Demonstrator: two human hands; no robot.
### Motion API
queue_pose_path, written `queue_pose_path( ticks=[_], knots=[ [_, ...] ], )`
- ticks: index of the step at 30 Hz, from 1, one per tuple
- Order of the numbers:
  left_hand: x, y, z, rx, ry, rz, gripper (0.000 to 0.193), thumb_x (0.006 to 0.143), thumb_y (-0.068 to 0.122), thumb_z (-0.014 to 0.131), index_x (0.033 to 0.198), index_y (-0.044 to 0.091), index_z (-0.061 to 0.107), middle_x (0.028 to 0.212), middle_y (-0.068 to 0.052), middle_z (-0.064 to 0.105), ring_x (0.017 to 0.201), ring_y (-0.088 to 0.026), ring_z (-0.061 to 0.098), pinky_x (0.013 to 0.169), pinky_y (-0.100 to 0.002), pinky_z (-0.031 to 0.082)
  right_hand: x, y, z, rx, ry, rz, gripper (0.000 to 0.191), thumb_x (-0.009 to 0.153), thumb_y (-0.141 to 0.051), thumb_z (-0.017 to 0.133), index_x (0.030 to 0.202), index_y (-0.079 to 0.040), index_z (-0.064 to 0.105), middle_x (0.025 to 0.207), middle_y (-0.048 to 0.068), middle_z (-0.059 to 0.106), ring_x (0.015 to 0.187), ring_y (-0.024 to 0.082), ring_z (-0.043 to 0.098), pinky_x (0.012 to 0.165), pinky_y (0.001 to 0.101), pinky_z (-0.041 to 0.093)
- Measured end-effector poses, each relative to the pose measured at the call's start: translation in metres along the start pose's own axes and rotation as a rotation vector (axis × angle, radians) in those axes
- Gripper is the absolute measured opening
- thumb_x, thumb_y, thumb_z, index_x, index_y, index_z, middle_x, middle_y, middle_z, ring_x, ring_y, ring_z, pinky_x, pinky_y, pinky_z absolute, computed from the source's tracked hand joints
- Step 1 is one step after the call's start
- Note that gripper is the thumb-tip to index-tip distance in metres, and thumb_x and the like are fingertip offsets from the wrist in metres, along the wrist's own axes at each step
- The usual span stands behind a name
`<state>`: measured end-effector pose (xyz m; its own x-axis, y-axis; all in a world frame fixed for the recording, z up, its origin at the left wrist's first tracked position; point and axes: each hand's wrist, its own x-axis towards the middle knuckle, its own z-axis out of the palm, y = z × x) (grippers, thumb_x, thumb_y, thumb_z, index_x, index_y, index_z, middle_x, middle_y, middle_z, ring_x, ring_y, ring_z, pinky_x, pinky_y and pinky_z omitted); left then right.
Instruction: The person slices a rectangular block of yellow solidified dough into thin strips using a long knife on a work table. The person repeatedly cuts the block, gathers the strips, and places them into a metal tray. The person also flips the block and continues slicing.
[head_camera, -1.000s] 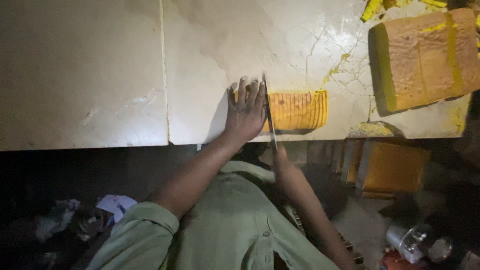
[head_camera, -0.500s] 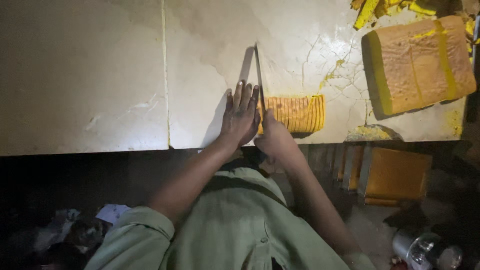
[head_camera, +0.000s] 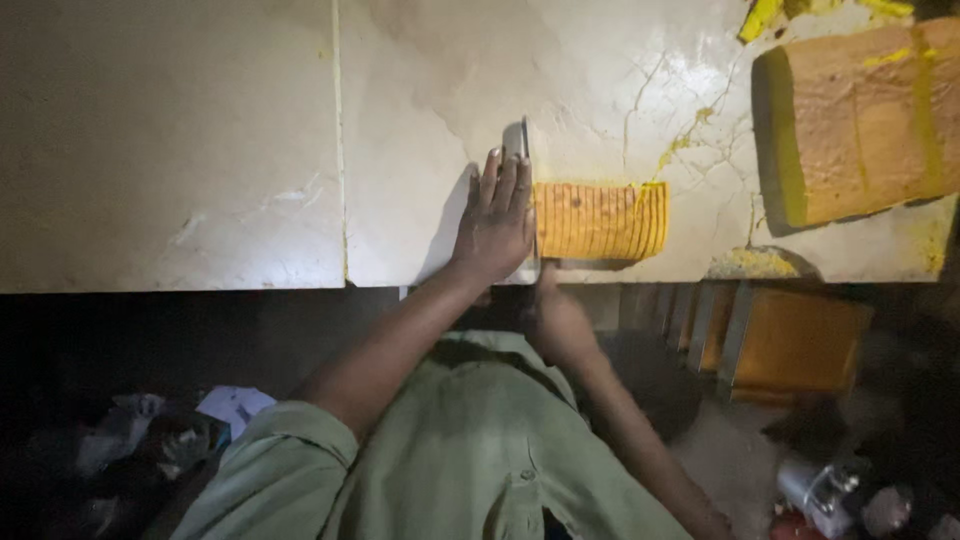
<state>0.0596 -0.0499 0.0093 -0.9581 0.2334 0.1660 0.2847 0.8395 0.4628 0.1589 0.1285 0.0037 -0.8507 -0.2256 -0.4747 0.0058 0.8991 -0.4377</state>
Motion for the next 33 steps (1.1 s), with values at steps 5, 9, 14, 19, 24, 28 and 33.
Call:
queue_pose_path(
  ticks=[5, 9, 14, 19, 24, 28, 33],
  knots=[
    [-0.004, -0.006, -0.006, -0.071, -0.006, 0.021, 0.064, 0.101, 0.023, 0.050, 0.155, -0.007, 0.035, 0.163, -0.027, 0.030, 0.155, -0.044, 0.017, 0.123, -0.057, 0.024, 0.046, -0.055, -0.068, 0.097, -0.056, 0.072, 0.069, 0.079, -0.012, 0.070, 0.134, 0.006, 0.033, 0.096, 0.030, 0.071, 0.091, 0.045, 0.072, 0.076, 0.0507, 0.058],
    [-0.010, -0.005, -0.006, -0.154, 0.109, -0.008, 0.056, 0.108, 0.020, 0.051, 0.158, -0.003, 0.038, 0.165, -0.022, 0.034, 0.161, -0.041, 0.020, 0.130, -0.052, 0.027, -0.022, -0.086, -0.087, 0.107, -0.142, 0.061, 0.079, 0.082, -0.012, 0.068, 0.144, 0.006, 0.022, 0.091, 0.032, 0.069, 0.086, 0.049, 0.069, 0.073, 0.0540, 0.054],
    [-0.008, -0.005, 0.003, -0.120, 0.034, -0.011, 0.064, 0.100, 0.018, 0.055, 0.155, -0.007, 0.033, 0.161, -0.026, 0.033, 0.156, -0.046, 0.019, 0.126, -0.057, 0.025, -0.092, -0.027, -0.036, 0.426, -0.302, 0.354, 0.058, 0.098, -0.023, 0.063, 0.137, 0.003, 0.028, 0.093, 0.032, 0.066, 0.088, 0.049, 0.067, 0.074, 0.0550, 0.054],
    [-0.005, -0.009, 0.004, -0.168, 0.014, 0.010, 0.069, 0.098, 0.017, 0.055, 0.156, -0.010, 0.029, 0.162, -0.032, 0.026, 0.154, -0.048, 0.016, 0.124, -0.058, 0.021, -0.010, -0.004, 0.015, 0.041, -0.048, -0.009, 0.058, 0.098, -0.011, 0.057, 0.143, 0.009, 0.026, 0.098, 0.034, 0.066, 0.087, 0.050, 0.067, 0.074, 0.0555, 0.055],
    [-0.005, -0.014, -0.007, -0.203, -0.071, 0.009, 0.067, 0.097, 0.010, 0.051, 0.157, -0.010, 0.028, 0.166, -0.031, 0.024, 0.157, -0.048, 0.014, 0.127, -0.050, 0.023, 0.047, -0.065, -0.070, 0.126, -0.038, 0.028, 0.060, 0.078, -0.009, 0.071, 0.127, 0.007, 0.038, 0.094, 0.029, 0.070, 0.088, 0.046, 0.072, 0.074, 0.0544, 0.059],
    [-0.008, -0.016, -0.009, -0.225, 0.030, -0.022, 0.063, 0.102, 0.013, 0.053, 0.157, -0.007, 0.030, 0.164, -0.028, 0.028, 0.156, -0.046, 0.019, 0.127, -0.051, 0.025, 0.007, -0.117, -0.105, 0.124, -0.234, 0.222, 0.064, 0.085, -0.006, 0.063, 0.139, 0.003, 0.031, 0.091, 0.027, 0.070, 0.079, 0.044, 0.075, 0.068, 0.0541, 0.062],
    [-0.014, -0.019, 0.001, -0.256, 0.116, 0.053, 0.067, 0.103, 0.012, 0.054, 0.159, -0.008, 0.024, 0.164, -0.028, 0.030, 0.157, -0.047, 0.021, 0.129, -0.051, 0.028, -0.091, -0.063, -0.057, 0.298, -0.343, 0.266, 0.063, 0.091, -0.009, 0.059, 0.144, 0.004, 0.027, 0.091, 0.029, 0.069, 0.081, 0.047, 0.072, 0.069, 0.0552, 0.058]
  ],
)
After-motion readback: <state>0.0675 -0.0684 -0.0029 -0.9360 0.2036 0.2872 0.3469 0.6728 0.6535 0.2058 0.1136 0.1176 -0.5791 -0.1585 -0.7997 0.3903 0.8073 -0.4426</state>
